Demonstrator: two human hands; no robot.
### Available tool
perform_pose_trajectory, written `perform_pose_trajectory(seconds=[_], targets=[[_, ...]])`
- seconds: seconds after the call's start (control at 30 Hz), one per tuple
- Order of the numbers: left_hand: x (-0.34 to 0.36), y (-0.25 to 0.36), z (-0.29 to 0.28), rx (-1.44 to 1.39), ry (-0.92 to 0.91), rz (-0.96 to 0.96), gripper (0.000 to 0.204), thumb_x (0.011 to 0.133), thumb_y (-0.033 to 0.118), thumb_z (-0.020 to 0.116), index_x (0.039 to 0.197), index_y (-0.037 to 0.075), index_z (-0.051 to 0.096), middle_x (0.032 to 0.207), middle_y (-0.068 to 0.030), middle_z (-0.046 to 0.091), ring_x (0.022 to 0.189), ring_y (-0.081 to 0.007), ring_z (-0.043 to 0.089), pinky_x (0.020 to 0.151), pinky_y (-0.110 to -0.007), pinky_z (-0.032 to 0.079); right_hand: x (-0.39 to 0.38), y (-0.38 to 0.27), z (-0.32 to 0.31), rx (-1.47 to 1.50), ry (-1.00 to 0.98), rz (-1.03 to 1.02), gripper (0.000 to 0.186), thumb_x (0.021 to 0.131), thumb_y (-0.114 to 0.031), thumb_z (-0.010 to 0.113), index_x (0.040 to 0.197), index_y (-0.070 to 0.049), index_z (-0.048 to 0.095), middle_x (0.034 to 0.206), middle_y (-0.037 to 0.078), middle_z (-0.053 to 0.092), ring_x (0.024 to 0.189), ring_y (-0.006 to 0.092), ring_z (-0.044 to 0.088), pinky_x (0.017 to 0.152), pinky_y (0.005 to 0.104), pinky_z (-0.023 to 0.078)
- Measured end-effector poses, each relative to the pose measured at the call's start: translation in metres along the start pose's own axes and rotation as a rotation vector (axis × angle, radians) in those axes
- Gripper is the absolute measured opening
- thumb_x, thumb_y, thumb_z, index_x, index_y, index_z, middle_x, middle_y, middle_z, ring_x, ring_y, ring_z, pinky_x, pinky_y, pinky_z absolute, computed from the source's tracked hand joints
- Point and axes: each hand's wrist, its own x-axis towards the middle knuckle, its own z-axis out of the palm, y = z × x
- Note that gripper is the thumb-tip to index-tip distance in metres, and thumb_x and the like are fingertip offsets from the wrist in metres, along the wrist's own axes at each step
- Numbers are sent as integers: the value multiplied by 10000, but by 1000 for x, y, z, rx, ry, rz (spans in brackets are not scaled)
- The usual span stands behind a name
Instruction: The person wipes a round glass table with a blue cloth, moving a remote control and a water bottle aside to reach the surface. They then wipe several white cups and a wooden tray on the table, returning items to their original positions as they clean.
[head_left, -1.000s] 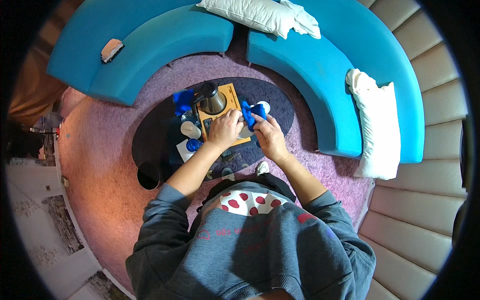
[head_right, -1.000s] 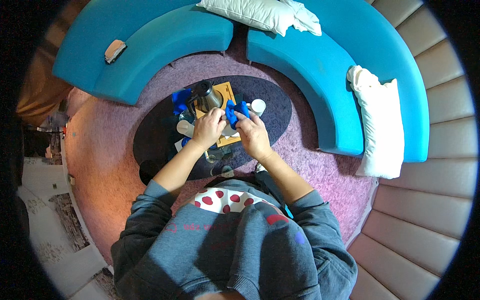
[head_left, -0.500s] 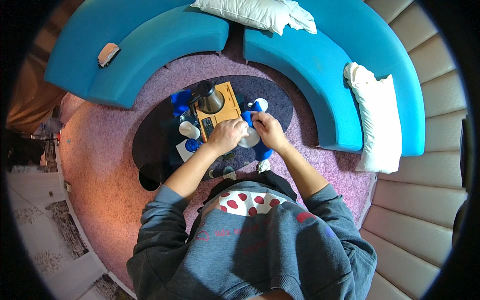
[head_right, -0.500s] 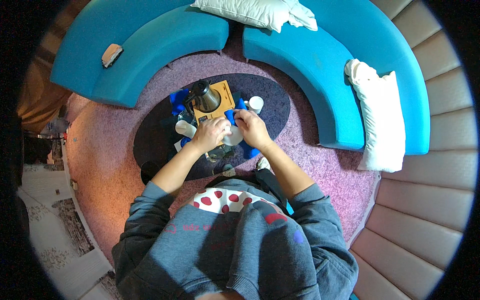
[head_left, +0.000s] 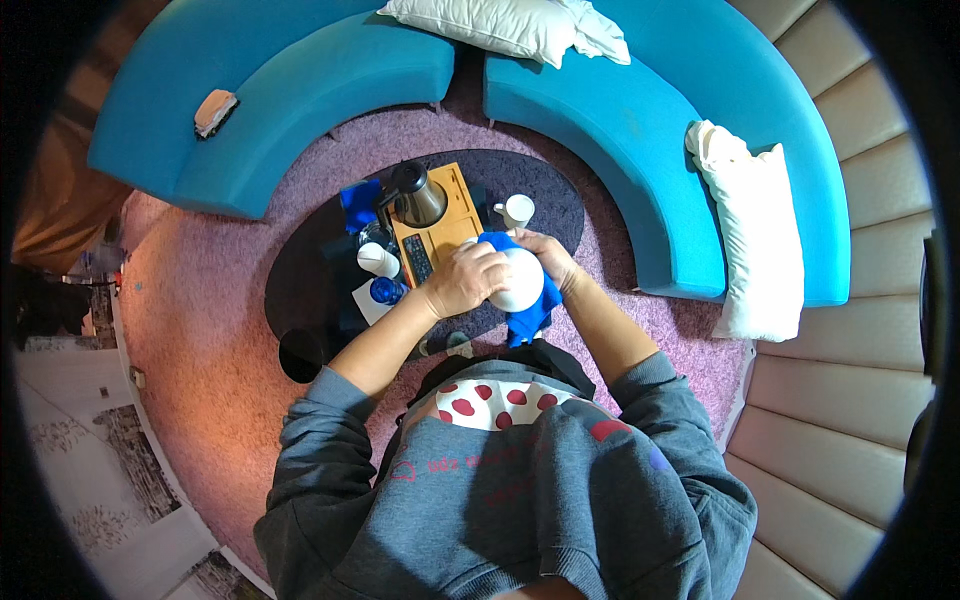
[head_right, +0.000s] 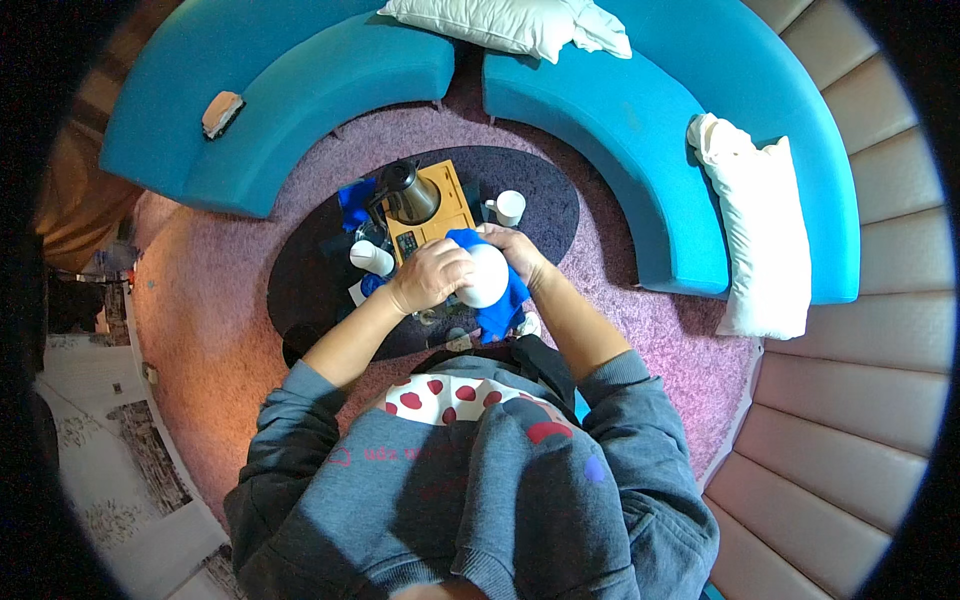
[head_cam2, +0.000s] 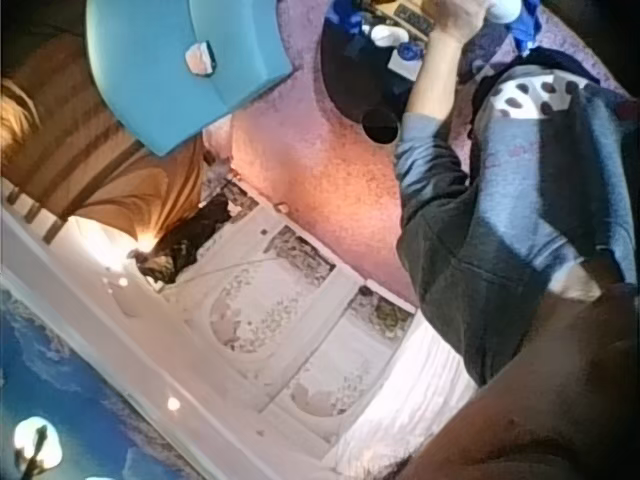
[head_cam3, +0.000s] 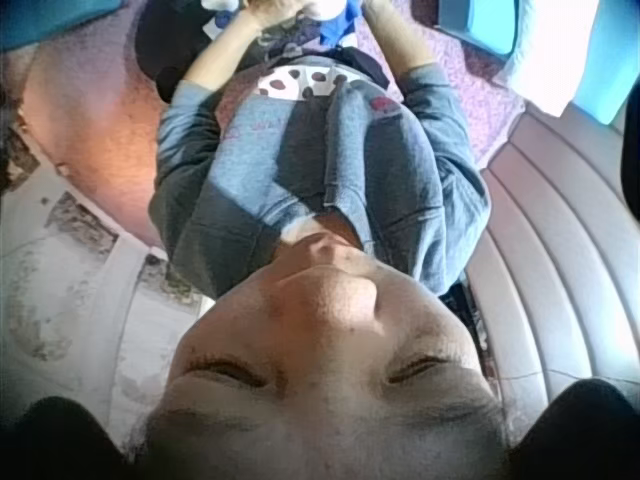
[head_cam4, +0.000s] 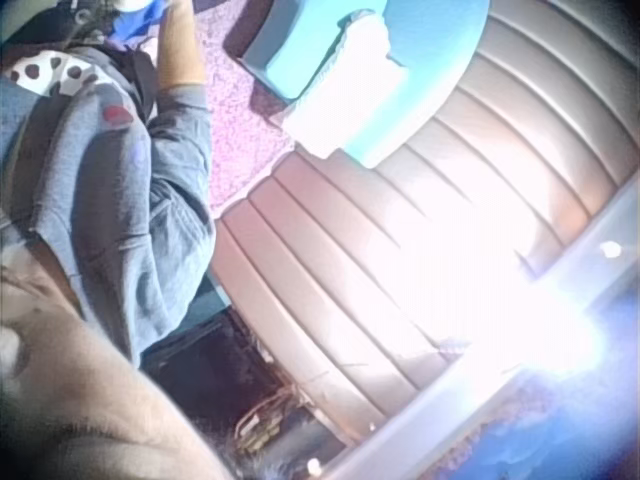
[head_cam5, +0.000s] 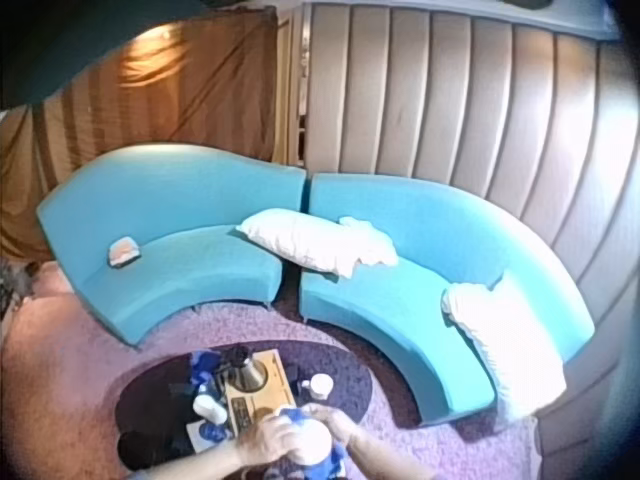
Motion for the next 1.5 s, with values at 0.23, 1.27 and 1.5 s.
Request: perform_pose_trajectory(seconds=[0.23,1.27,1.5], targets=[[3,-11,5,106,55,-470,186,807,233,596,830,74,502,792,-101,571,793,-304,556,691,-408,441,-8,35,13,313,385,-218,206,926,-163,387,1051,-42,496,991,106,573,928,220,554,871,376,440],[-24,-29,163,-16,-299,-1059,253,825,273,550,863,36,468,772,-180,605,725,-357,608,627,-452,484,-15,129,-70,-906,696,-612,141,821,39,523,927,-9,441,1255,232,463,895,250,542,776,324,434],[-36,-65,227,-101,-227,-1048,241,820,254,557,838,37,453,762,-175,579,715,-362,586,617,-448,465,28,111,-151,-1178,650,-460,154,773,33,547,895,-17,467,1236,223,481,938,421,514,808,430,428]])
